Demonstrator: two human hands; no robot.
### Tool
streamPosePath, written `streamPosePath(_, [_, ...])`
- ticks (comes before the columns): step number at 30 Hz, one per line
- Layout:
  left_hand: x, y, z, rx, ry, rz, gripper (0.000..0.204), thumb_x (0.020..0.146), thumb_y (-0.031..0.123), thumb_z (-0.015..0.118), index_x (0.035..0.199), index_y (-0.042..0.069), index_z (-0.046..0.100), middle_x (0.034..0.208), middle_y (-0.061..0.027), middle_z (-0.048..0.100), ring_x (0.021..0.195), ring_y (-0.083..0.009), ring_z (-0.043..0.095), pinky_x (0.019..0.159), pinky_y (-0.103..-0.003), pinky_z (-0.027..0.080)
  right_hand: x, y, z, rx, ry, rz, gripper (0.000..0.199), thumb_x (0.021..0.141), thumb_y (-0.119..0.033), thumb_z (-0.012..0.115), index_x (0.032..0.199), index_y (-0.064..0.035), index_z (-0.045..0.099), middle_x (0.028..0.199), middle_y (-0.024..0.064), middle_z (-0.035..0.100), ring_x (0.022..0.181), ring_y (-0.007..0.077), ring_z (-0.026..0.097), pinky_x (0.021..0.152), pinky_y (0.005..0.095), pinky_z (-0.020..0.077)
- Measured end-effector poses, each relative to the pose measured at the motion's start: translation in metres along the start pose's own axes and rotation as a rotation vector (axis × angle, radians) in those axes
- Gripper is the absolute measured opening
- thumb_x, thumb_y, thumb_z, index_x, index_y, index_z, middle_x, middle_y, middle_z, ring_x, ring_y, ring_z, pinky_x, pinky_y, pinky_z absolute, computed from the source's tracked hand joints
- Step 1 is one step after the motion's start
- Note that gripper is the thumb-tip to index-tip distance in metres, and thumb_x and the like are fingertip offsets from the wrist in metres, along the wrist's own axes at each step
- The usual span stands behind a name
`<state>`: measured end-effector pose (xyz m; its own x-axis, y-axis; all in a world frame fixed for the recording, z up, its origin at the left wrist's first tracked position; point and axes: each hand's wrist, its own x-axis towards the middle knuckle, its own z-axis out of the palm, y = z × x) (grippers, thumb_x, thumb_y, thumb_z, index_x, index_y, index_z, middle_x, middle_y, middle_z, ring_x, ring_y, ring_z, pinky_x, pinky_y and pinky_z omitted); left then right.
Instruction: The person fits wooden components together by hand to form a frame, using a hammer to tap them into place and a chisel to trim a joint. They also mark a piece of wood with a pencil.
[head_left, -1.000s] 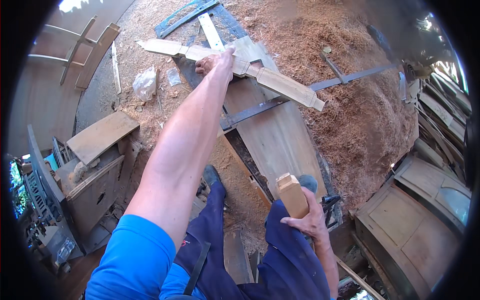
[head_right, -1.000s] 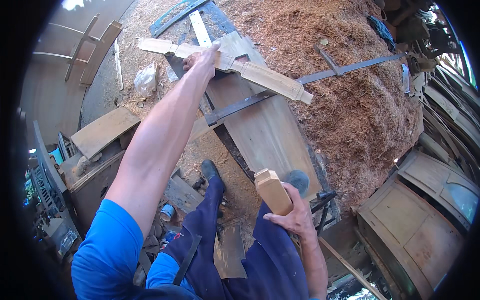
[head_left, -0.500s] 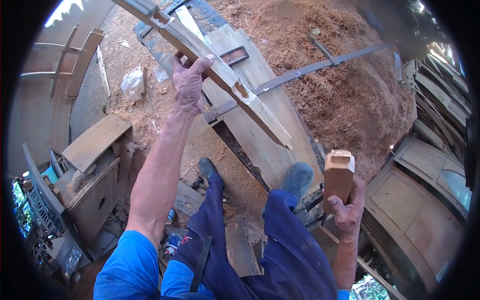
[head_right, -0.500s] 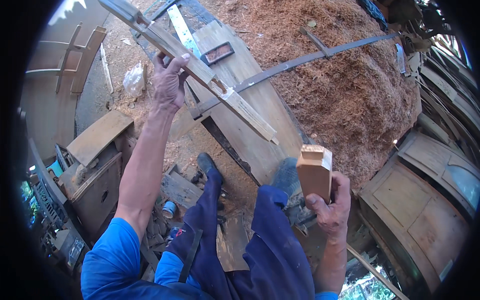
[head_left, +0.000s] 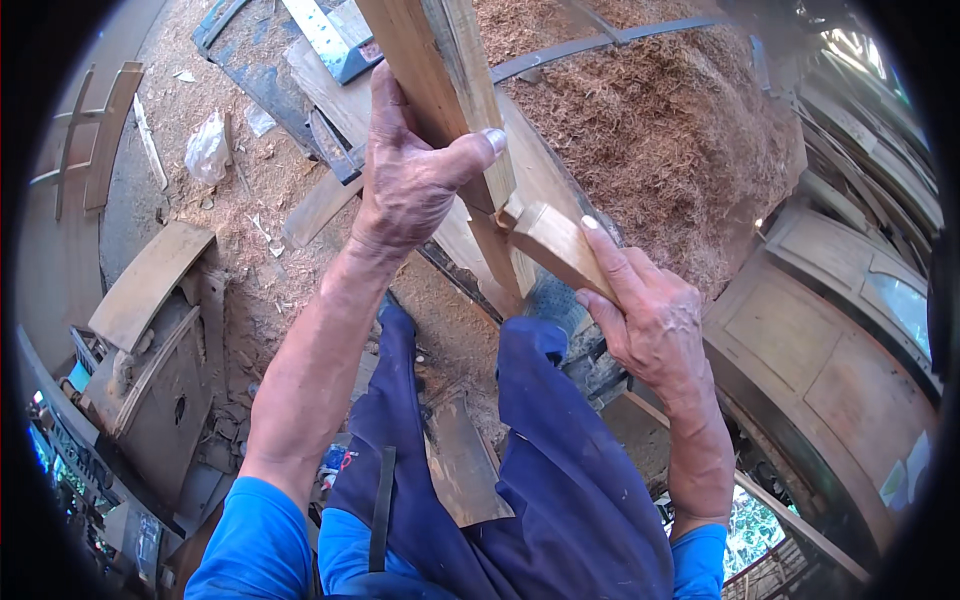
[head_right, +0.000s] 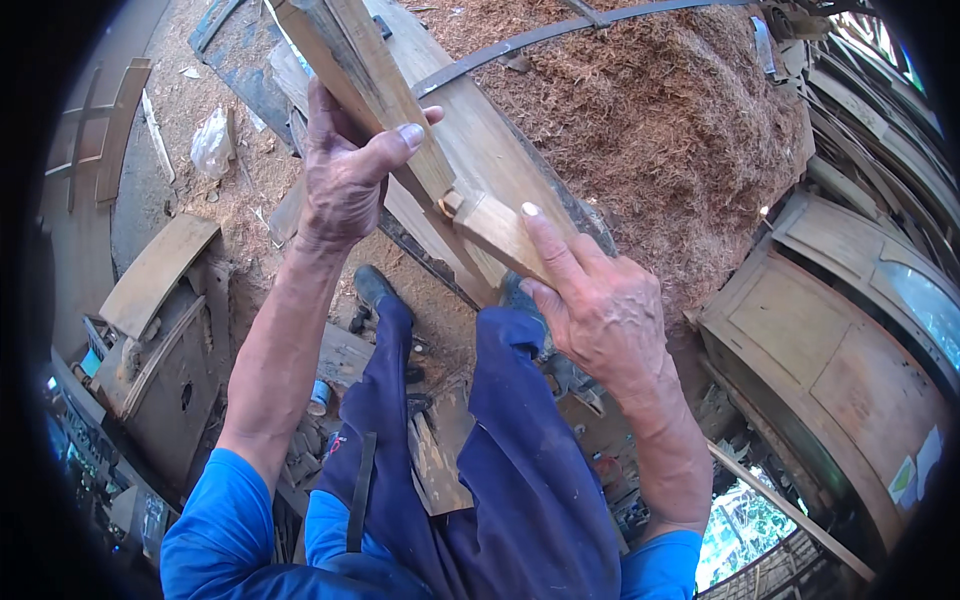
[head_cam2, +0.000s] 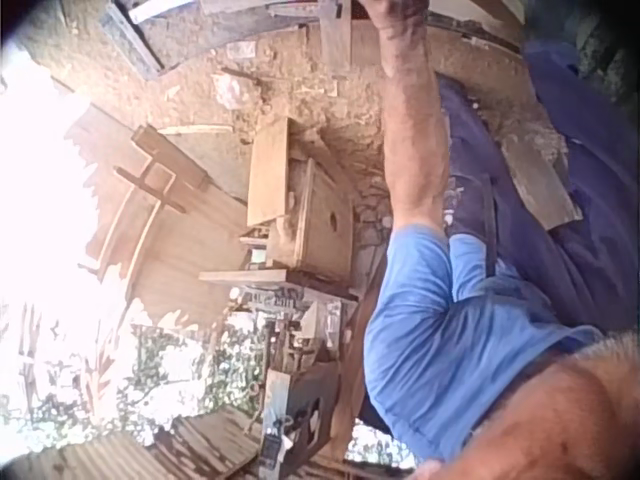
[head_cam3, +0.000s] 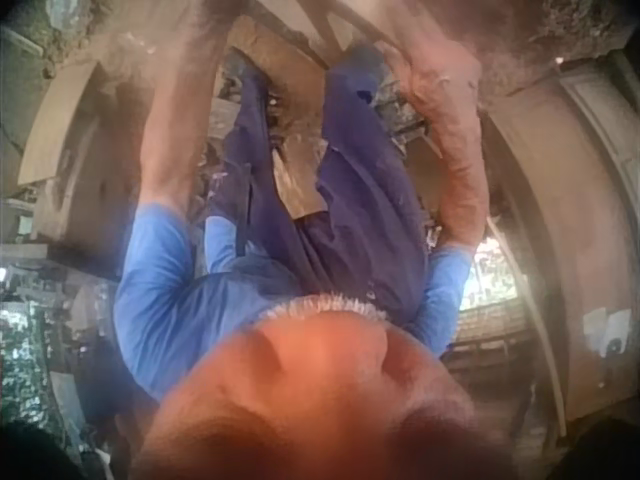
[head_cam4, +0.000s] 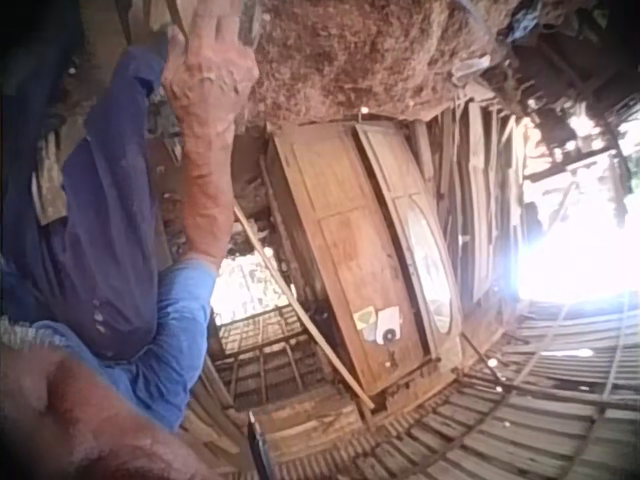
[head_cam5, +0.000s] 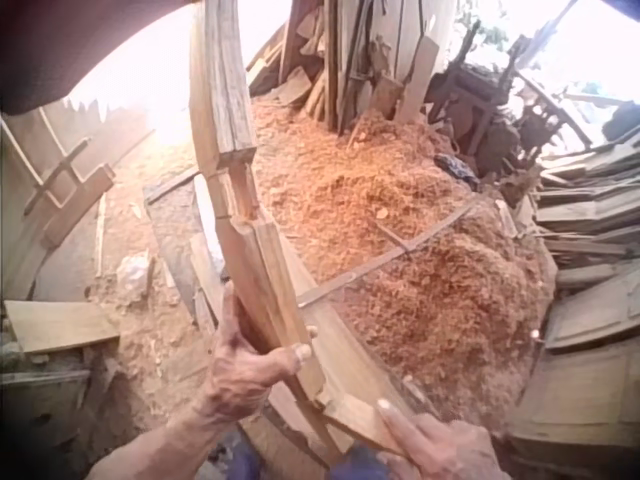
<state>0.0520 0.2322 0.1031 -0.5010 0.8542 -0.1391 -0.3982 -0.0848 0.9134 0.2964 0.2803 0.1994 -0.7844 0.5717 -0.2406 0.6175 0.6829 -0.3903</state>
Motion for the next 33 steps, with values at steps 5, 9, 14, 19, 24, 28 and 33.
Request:
streamPosePath(5, [-0.011,0.003,0.005,-0.027,-0.025,0.033,0.073,0.076,0.000,0.076,0.136,0.009,0.036,0.118,-0.0104,0.055,0.106,-0.0253,0.066,0.095,-0.042,0.056,-0.011,-0.019,-0.011,-0.115,-0.104,0.070,0.062,0.088,-0.030,0.071,0.145,-0.0150,0.053,0.088,0.0088,0.061,0.061,0.0279,0.064,0.059,0.0403,0.0541])
streamPosePath(9, [-0.023,0.006,0.009,-0.019,-0.057,0.106,0.073,0.078,-0.002,0.073,0.137,0.008,0.033,0.119,-0.0118,0.054,0.106,-0.0271,0.067,0.093,-0.042,0.058,-0.008,-0.040,-0.029,-0.205,-0.160,0.054,0.060,0.090,-0.027,0.068,0.144,-0.0075,0.052,0.086,0.0109,0.061,0.061,0.0279,0.066,0.058,0.0405,0.0548])
streamPosePath(14, [-0.039,0.010,0.031,0.013,-0.047,0.107,0.070,0.079,-0.003,0.071,0.136,0.007,0.032,0.118,-0.0113,0.054,0.105,-0.0240,0.066,0.091,-0.038,0.058,0.002,-0.042,-0.041,-0.193,-0.271,0.074,0.055,0.092,-0.023,0.064,0.141,-0.0016,0.053,0.088,0.0155,0.064,0.064,0.0311,0.069,0.060,0.0424,0.0563])
streamPosePath(19, [-0.044,-0.002,0.042,0.115,0.027,-0.009,0.063,0.080,-0.002,0.070,0.130,0.009,0.033,0.113,-0.0089,0.052,0.097,-0.0178,0.060,0.082,-0.033,0.056,0.003,-0.032,-0.030,-0.136,-0.404,0.140,0.058,0.092,-0.026,0.066,0.145,-0.0078,0.050,0.088,0.0161,0.064,0.072,0.0368,0.067,0.068,0.0507,0.0536])
streamPosePath(24, [-0.049,-0.040,0.046,0.346,-0.177,0.117,0.077,0.080,0.012,0.075,0.144,0.009,0.032,0.123,-0.0166,0.054,0.109,-0.0244,0.058,0.091,-0.041,0.053,-0.016,0.005,0.027,0.017,-0.389,0.137,0.047,0.091,-0.027,0.066,0.135,-0.0128,0.058,0.097,0.0205,0.068,0.083,0.0408,0.069,0.074,0.0517,0.0555])
streamPosePath(28, [-0.034,-0.025,0.064,0.460,-0.153,-0.126,0.075,0.080,0.022,0.080,0.138,-0.003,0.040,0.121,-0.0244,0.059,0.110,-0.0325,0.063,0.094,-0.043,0.052,-0.007,0.017,0.031,0.155,-0.313,0.277,0.051,0.088,-0.030,0.071,0.133,-0.0107,0.060,0.107,0.0181,0.069,0.096,0.0403,0.067,0.084,0.0470,0.0533])
streamPosePath(33, [-0.023,0.010,0.056,0.612,-0.497,-0.258,0.078,0.090,0.047,0.072,0.146,0.003,0.041,0.123,-0.0214,0.062,0.108,-0.0280,0.065,0.099,-0.041,0.051,-0.014,0.028,-0.016,0.377,-0.309,0.281,0.042,0.087,-0.029,0.071,0.124,-0.0084,0.068,0.105,0.0208,0.071,0.096,0.0396,0.068,0.083,0.0453,0.0529])
